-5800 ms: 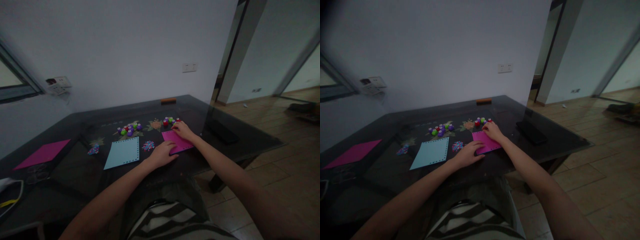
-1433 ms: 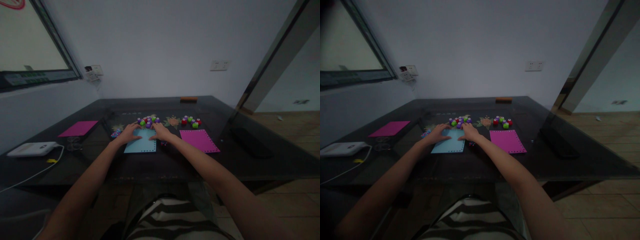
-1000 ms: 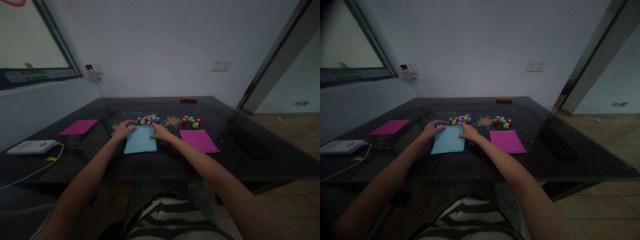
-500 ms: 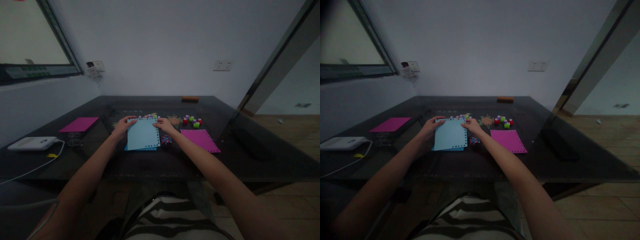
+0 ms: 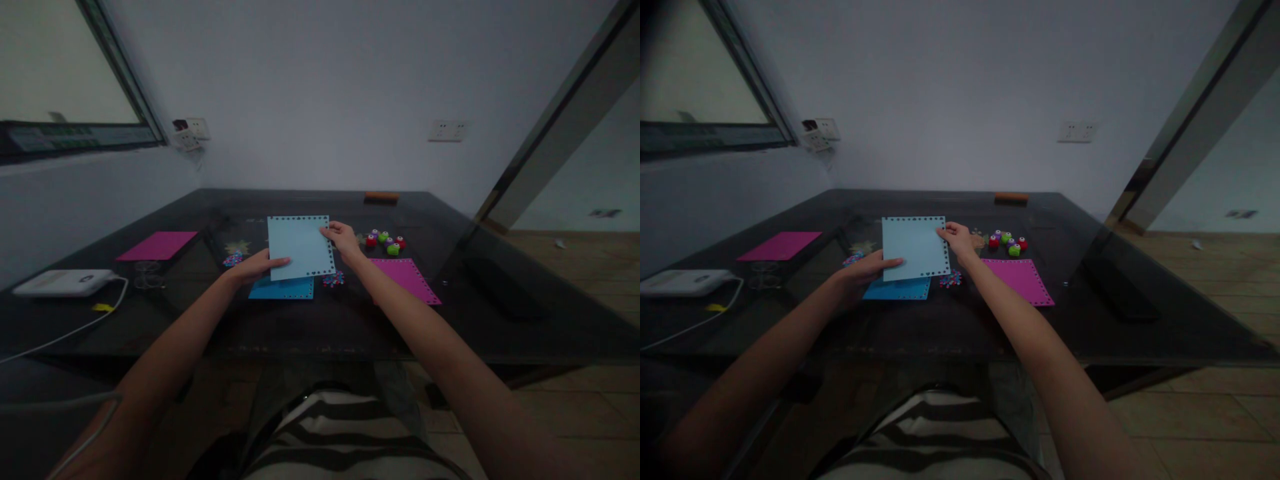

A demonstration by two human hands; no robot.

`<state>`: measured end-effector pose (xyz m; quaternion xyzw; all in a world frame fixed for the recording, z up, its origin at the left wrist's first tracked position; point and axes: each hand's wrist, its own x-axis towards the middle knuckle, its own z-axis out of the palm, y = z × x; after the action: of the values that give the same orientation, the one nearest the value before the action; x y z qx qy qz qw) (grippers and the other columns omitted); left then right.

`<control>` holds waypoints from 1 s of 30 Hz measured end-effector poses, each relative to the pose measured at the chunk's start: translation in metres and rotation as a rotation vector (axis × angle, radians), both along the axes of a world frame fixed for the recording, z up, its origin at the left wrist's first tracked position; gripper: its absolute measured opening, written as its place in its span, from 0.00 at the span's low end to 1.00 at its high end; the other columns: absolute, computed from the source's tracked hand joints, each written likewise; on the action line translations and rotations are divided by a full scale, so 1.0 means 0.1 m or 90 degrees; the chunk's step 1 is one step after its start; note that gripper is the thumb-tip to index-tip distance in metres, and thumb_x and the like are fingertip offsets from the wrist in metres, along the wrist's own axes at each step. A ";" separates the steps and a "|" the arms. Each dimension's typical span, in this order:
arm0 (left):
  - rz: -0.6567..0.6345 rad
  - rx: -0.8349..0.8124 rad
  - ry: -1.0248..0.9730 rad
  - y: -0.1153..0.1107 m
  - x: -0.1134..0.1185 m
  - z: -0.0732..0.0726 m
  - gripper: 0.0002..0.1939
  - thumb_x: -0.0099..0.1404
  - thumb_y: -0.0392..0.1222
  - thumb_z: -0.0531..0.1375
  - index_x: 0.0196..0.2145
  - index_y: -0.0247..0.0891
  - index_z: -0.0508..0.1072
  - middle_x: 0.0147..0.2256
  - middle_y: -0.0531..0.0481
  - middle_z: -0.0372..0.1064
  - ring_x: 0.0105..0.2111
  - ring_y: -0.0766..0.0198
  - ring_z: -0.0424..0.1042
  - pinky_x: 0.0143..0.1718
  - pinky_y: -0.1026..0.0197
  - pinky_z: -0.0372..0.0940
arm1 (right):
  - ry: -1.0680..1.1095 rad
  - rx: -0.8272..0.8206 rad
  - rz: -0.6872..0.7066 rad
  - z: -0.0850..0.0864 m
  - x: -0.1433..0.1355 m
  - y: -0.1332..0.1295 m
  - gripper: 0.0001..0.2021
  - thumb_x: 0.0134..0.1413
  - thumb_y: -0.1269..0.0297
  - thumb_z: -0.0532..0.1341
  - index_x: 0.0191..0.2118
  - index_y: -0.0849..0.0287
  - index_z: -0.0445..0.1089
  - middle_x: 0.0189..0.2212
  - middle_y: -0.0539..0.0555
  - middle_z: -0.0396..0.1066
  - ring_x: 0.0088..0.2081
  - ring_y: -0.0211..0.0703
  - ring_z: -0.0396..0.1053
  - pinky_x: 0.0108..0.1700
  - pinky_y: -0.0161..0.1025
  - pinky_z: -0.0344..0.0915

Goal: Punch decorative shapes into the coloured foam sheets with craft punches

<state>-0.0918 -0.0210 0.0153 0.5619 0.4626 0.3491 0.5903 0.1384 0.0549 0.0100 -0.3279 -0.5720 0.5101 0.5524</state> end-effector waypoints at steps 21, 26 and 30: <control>-0.091 0.086 0.147 -0.05 0.03 0.02 0.13 0.52 0.47 0.64 0.30 0.33 0.76 0.22 0.45 0.68 0.20 0.65 0.62 0.23 0.60 0.56 | -0.024 0.052 -0.078 0.05 -0.01 -0.04 0.13 0.37 0.57 0.67 0.28 0.58 0.67 0.23 0.47 0.68 0.26 0.36 0.64 0.30 0.35 0.60; -0.124 0.113 0.184 0.02 -0.01 -0.03 0.14 0.54 0.49 0.63 0.28 0.32 0.76 0.20 0.46 0.65 0.19 0.66 0.60 0.22 0.61 0.55 | -0.032 0.067 -0.069 0.05 -0.02 -0.04 0.14 0.37 0.56 0.67 0.28 0.58 0.67 0.24 0.47 0.67 0.27 0.37 0.64 0.31 0.35 0.60; -0.093 0.136 0.181 0.04 -0.02 -0.05 0.13 0.52 0.47 0.64 0.25 0.33 0.75 0.19 0.46 0.66 0.18 0.65 0.61 0.21 0.61 0.56 | -0.046 0.070 -0.077 0.07 -0.01 -0.06 0.15 0.36 0.52 0.67 0.27 0.58 0.67 0.24 0.48 0.67 0.27 0.37 0.63 0.30 0.35 0.59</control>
<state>-0.0934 -0.0165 0.0105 0.6969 0.4599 0.2694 0.4798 0.1370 0.0490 0.0174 -0.3491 -0.5980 0.4315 0.5782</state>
